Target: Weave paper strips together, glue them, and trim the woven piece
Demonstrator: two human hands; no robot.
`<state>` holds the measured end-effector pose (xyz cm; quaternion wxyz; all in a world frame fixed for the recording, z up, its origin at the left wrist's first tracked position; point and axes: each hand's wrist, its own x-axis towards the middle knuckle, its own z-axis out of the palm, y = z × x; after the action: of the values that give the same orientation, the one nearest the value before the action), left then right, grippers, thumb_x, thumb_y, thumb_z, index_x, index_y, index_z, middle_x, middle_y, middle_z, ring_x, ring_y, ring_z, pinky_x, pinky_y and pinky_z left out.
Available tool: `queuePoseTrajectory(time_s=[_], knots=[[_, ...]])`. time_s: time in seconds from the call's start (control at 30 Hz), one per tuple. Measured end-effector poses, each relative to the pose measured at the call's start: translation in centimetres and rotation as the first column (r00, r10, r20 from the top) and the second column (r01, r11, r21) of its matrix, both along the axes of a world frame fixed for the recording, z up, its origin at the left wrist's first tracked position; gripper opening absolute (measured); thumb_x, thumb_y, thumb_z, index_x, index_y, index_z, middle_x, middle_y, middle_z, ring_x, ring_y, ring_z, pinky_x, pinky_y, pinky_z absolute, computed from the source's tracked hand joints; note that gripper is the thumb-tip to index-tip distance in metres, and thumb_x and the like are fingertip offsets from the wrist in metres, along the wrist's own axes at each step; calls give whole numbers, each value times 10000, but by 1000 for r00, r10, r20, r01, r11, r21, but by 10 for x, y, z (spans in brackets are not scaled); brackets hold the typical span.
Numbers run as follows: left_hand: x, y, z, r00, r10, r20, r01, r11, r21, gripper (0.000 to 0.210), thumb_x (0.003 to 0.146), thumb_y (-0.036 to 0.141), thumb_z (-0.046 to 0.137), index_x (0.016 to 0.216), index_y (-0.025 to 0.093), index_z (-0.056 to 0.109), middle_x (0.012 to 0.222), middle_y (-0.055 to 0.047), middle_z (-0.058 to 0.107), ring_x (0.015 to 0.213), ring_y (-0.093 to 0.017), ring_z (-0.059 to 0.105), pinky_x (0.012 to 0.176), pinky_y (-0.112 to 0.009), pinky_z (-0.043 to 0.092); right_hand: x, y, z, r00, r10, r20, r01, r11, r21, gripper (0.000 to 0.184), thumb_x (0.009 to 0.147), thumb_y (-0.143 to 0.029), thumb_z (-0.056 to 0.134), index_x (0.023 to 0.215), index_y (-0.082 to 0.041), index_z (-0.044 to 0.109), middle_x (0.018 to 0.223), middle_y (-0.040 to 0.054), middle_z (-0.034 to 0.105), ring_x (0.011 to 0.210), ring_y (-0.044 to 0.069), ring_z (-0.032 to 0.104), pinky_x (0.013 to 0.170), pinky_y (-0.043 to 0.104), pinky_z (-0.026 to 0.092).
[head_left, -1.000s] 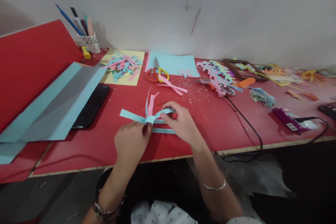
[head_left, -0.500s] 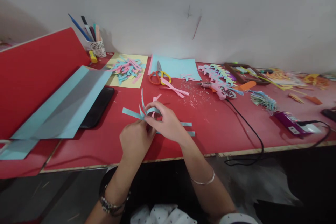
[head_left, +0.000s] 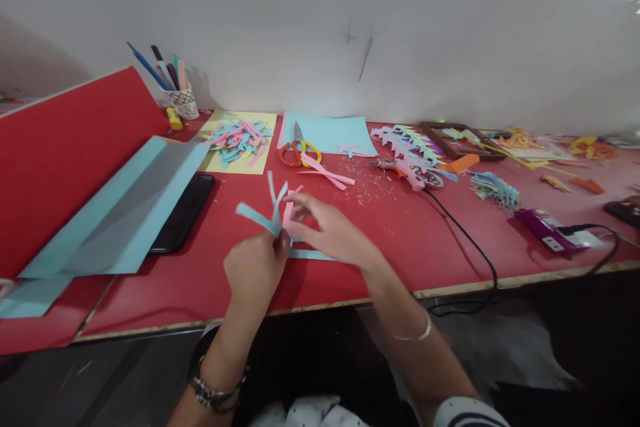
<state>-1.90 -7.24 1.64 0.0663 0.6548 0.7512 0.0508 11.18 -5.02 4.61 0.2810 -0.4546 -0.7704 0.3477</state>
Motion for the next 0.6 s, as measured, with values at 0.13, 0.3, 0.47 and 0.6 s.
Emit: queuePoseTrajectory(time_s=[0.13,0.3,0.47,0.6], knots=[[0,-1,3,1000,-6,0,6,1000,15,453,832,414,305,737,147,659,670,-132,645,635,-246,606,489,-252,296,43,33,6,944,-189,270,124,963,239,230,825,-164,415,1003,-143,558,1036,85,586,936,161,532,832,301,387],[0,-2,0,1000,18,-7,-18,1000,6,470,832,422,298,698,149,656,683,-129,649,639,-251,604,487,-256,282,84,78,-15,731,-458,506,336,887,318,208,737,-112,520,930,-100,598,994,125,574,915,196,523,779,291,385],[1,-3,-1,1000,2,-17,-1,999,41,493,833,423,282,677,146,659,650,-131,644,635,-250,606,483,-259,275,90,86,-34,735,-492,466,367,867,336,67,697,-156,568,713,-125,625,787,67,584,731,151,519,668,252,381],[1,-4,3,1000,10,-9,-9,999,38,486,829,416,286,670,150,661,668,-132,652,629,-244,605,477,-255,274,90,84,-37,759,-517,395,391,848,358,44,675,-158,572,674,-144,614,700,27,567,669,130,496,620,233,359]])
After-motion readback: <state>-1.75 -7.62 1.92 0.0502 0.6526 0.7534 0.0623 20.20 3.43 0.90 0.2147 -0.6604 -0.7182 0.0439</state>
